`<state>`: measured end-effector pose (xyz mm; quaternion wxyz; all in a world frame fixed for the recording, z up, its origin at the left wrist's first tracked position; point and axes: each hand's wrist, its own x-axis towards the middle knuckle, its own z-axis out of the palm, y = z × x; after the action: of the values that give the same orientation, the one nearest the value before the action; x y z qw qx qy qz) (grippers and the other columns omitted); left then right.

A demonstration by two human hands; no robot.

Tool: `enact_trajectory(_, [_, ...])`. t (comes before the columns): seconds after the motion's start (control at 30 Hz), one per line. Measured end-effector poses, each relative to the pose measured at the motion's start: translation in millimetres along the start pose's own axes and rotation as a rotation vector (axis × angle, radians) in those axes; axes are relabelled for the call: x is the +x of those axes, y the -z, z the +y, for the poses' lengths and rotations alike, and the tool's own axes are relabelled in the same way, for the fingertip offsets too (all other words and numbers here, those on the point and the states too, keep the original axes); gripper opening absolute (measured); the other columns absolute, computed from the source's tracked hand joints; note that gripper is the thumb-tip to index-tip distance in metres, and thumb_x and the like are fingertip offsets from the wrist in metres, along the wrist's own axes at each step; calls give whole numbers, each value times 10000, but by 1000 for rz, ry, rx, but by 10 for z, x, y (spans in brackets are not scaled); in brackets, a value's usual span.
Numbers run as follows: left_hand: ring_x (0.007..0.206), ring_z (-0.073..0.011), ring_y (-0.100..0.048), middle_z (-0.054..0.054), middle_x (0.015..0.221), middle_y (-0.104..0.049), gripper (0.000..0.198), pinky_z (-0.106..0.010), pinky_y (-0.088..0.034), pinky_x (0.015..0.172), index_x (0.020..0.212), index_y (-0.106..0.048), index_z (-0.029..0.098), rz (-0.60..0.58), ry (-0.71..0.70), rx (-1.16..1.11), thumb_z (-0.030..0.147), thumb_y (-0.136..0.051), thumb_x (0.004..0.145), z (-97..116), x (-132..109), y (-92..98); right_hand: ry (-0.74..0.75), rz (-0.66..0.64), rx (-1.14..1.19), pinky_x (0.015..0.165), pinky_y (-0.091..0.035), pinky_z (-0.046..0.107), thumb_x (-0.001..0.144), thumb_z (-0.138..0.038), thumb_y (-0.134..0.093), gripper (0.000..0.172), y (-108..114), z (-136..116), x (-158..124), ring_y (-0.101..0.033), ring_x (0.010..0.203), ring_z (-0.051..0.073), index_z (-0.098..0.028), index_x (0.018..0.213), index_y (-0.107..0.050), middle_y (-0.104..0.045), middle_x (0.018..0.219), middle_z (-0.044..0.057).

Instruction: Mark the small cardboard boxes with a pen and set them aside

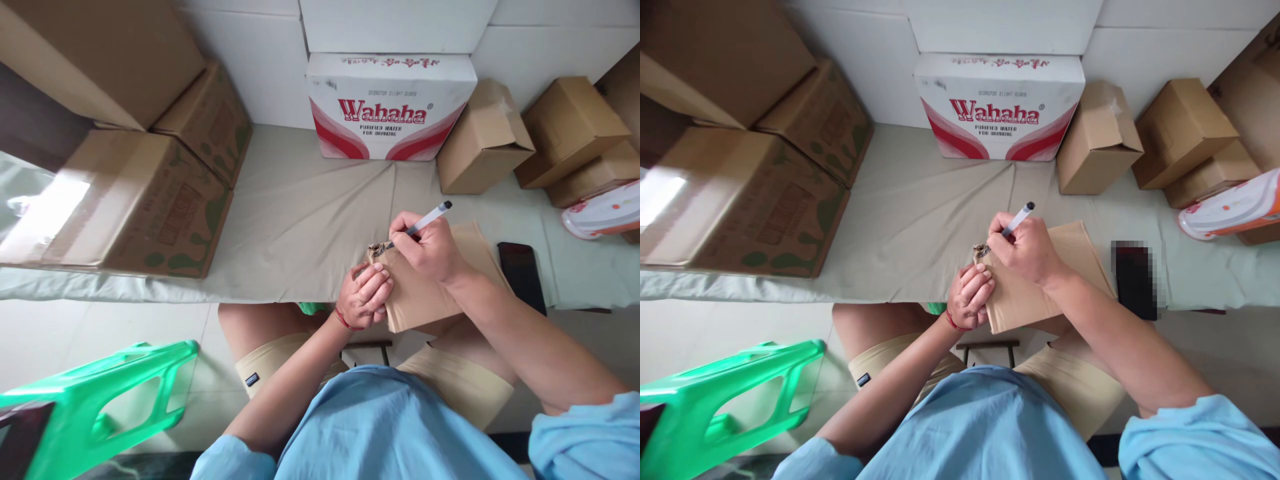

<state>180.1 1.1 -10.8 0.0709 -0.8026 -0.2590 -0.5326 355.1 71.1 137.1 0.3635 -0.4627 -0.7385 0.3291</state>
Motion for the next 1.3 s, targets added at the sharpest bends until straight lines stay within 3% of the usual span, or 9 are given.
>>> enact_trajectory(0.2, [1361, -327, -701, -175, 1184, -781, 473, -522, -565, 1111, 1417, -634, 85, 5, -6, 1, 309, -359, 1104, -2, 5, -3, 35, -85, -17, 569, -333, 285, 866, -239, -581, 159, 8, 11, 16, -435, 540, 102, -211, 710, -599, -510, 572, -50])
enact_trajectory(0.37, [1368, -325, -691, -174, 1172, -779, 468, -516, -554, 1126, 1378, -656, 73, 10, -12, 14, 312, -361, 1106, -2, 21, -3, 10, -24, -20, 551, -316, 288, 869, -245, -582, 166, -3, 8, 19, -410, 518, 94, -211, 708, -590, -485, 560, -57])
enact_trajectory(0.77, [1392, -331, -679, -180, 1225, -778, 479, -536, -552, 1131, 1446, -625, 88, 4, 1, -13, 304, -388, 1090, 0, -9, -14, 23, -47, -8, 551, -319, 288, 866, -229, -585, 168, 16, 0, 25, -411, 523, 95, -212, 700, -583, -482, 558, -59])
enact_trajectory(0.93, [1372, -320, -695, -169, 1201, -785, 466, -521, -558, 1122, 1423, -635, 96, 9, 1, 6, 297, -384, 1086, 4, -4, -14, 0, 10, 41, 556, -319, 289, 884, -228, -581, 173, 6, 23, 31, -401, 523, 97, -218, 712, -575, -471, 556, -62])
enact_trajectory(1.3, [1302, -307, -737, -161, 1177, -792, 462, -516, -560, 1117, 1379, -658, 108, 6, -4, 32, 331, -360, 1105, 6, 11, -13, 16, -46, -15, 558, -318, 293, 874, -243, -593, 179, 14, -3, 29, -397, 524, 105, -222, 698, -570, -481, 558, -52])
